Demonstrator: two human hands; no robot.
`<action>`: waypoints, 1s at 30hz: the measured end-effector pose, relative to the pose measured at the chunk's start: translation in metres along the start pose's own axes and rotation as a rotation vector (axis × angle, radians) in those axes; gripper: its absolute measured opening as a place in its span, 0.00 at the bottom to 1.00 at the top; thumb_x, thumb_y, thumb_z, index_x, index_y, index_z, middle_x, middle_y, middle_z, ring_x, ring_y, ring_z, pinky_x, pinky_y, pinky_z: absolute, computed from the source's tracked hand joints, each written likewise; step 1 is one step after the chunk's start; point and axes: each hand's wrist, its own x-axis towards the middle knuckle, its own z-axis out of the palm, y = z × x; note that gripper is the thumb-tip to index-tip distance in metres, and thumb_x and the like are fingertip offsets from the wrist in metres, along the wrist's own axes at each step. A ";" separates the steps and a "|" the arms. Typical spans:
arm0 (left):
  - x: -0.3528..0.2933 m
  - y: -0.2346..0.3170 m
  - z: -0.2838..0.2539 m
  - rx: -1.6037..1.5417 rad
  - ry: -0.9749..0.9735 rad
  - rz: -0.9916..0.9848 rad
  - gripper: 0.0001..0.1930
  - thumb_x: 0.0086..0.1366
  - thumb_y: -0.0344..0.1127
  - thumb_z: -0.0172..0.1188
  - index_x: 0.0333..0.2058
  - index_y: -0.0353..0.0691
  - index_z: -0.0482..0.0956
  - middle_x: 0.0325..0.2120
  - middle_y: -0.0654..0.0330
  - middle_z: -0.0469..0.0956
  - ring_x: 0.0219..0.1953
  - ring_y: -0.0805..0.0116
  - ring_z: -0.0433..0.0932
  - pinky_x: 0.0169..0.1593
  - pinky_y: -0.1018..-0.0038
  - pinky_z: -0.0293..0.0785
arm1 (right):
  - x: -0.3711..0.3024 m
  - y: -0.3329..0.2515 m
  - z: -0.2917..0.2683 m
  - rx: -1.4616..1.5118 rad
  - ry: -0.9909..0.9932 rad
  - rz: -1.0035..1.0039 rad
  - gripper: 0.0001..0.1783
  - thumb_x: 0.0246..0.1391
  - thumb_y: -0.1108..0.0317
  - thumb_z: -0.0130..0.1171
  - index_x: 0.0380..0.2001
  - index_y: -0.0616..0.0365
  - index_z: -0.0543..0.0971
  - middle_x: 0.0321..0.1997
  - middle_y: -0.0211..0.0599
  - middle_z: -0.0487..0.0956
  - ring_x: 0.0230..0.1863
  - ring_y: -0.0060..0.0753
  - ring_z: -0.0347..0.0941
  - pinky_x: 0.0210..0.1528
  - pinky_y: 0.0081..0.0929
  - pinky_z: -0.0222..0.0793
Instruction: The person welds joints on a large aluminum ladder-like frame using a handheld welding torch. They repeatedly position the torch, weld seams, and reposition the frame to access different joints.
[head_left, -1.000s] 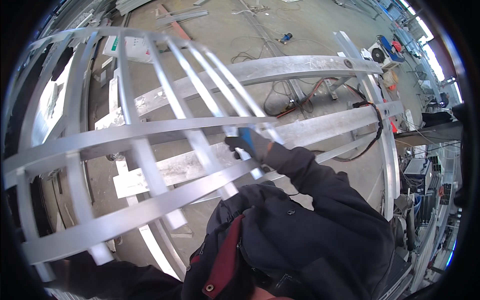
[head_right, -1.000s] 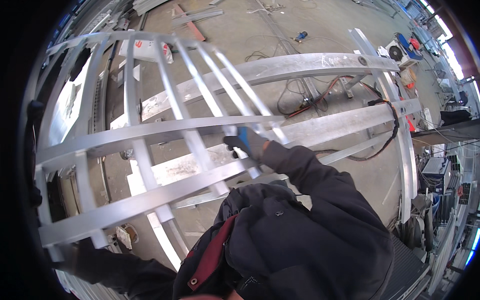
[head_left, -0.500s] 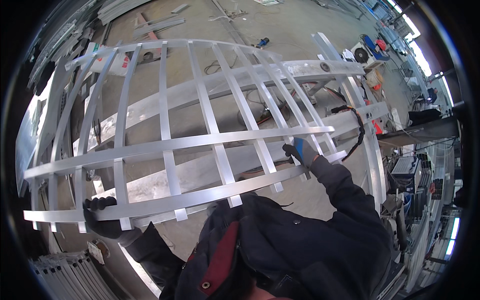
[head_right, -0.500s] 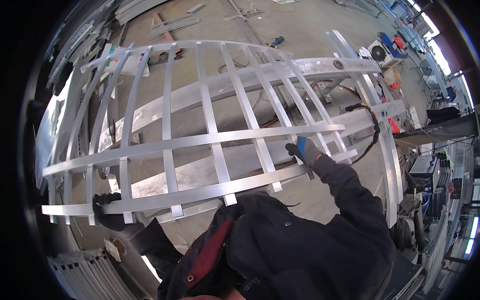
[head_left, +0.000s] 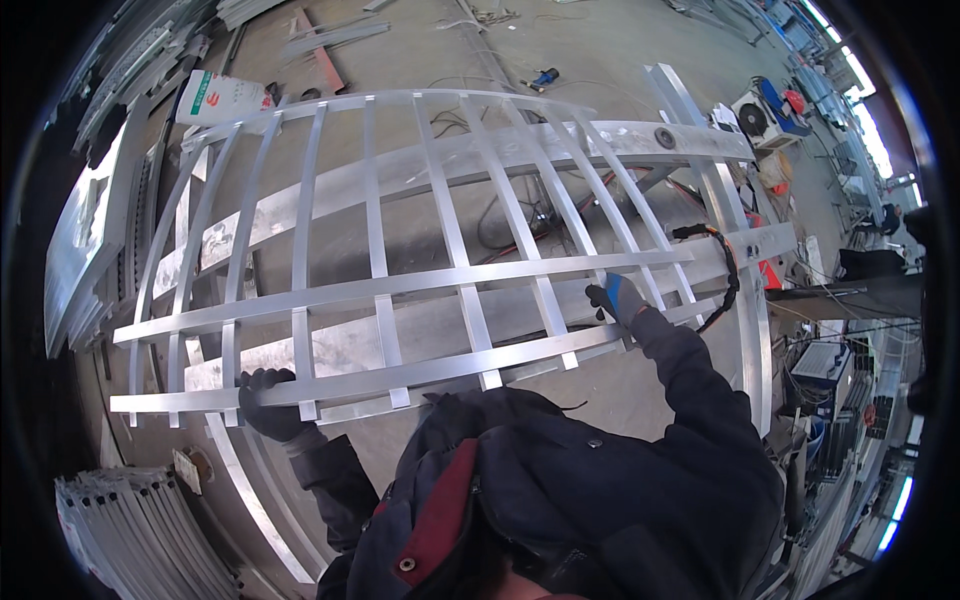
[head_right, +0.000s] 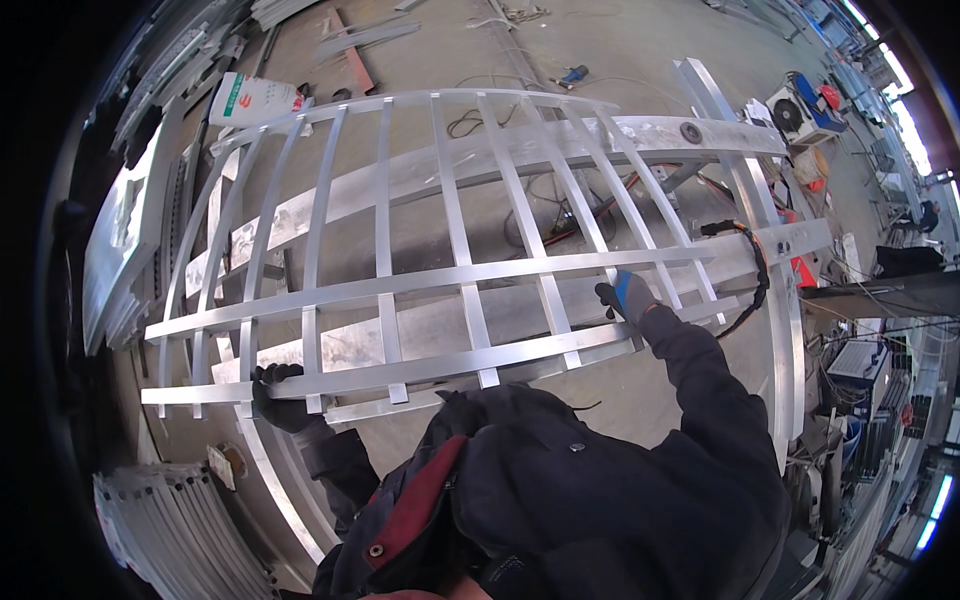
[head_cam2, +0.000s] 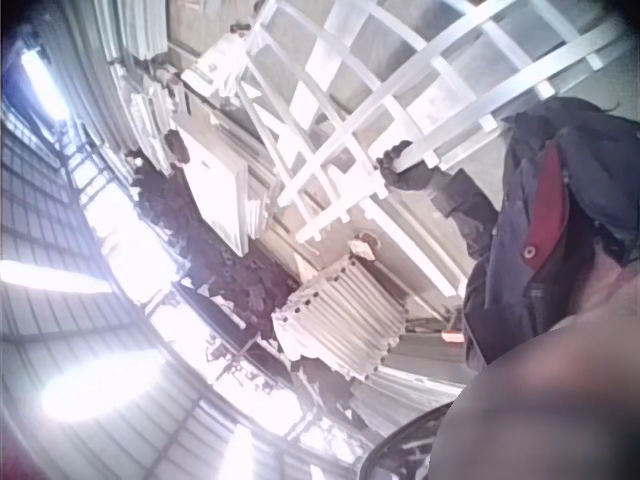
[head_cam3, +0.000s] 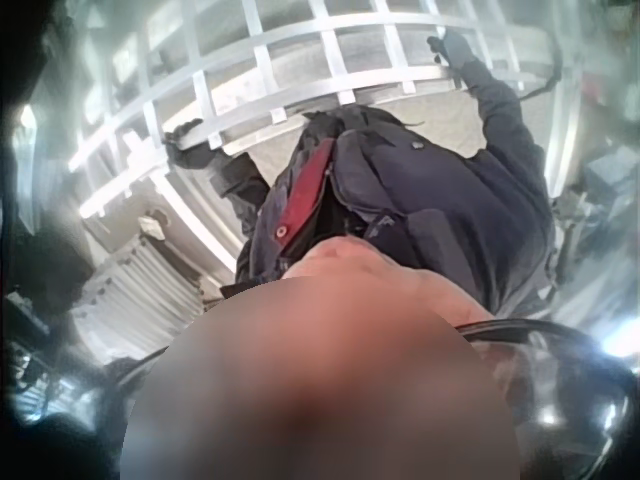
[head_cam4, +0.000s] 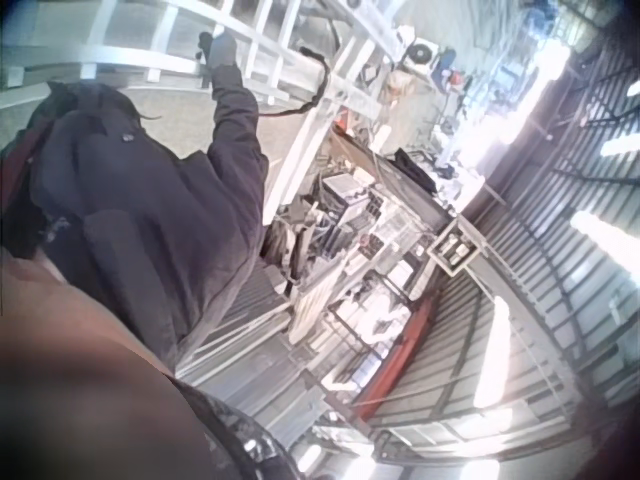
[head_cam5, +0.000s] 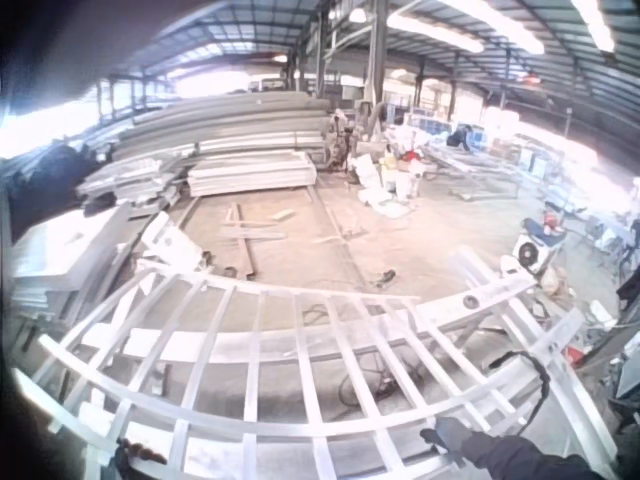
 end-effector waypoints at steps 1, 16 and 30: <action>0.001 -0.002 -0.003 0.149 -0.003 0.035 0.10 0.75 0.37 0.54 0.49 0.39 0.76 0.35 0.63 0.77 0.38 0.65 0.77 0.48 0.62 0.76 | 0.004 0.006 0.000 0.050 -0.007 -0.011 0.21 0.64 0.58 0.66 0.44 0.70 0.80 0.31 0.42 0.86 0.25 0.36 0.84 0.29 0.34 0.80; -0.042 -0.040 -0.105 -0.151 0.277 -0.249 0.20 0.68 0.40 0.63 0.54 0.37 0.81 0.39 0.62 0.84 0.47 0.57 0.83 0.69 0.44 0.66 | 0.049 0.062 0.034 0.007 0.067 0.092 0.17 0.65 0.59 0.66 0.40 0.64 0.78 0.26 0.40 0.81 0.20 0.36 0.79 0.22 0.39 0.74; -0.095 -0.104 -0.227 0.025 0.832 -0.470 0.10 0.67 0.43 0.70 0.34 0.48 0.78 0.32 0.58 0.80 0.40 0.55 0.81 0.60 0.49 0.76 | 0.096 0.163 0.100 -0.475 0.290 0.196 0.34 0.61 0.53 0.67 0.66 0.58 0.75 0.58 0.59 0.83 0.59 0.62 0.80 0.62 0.52 0.75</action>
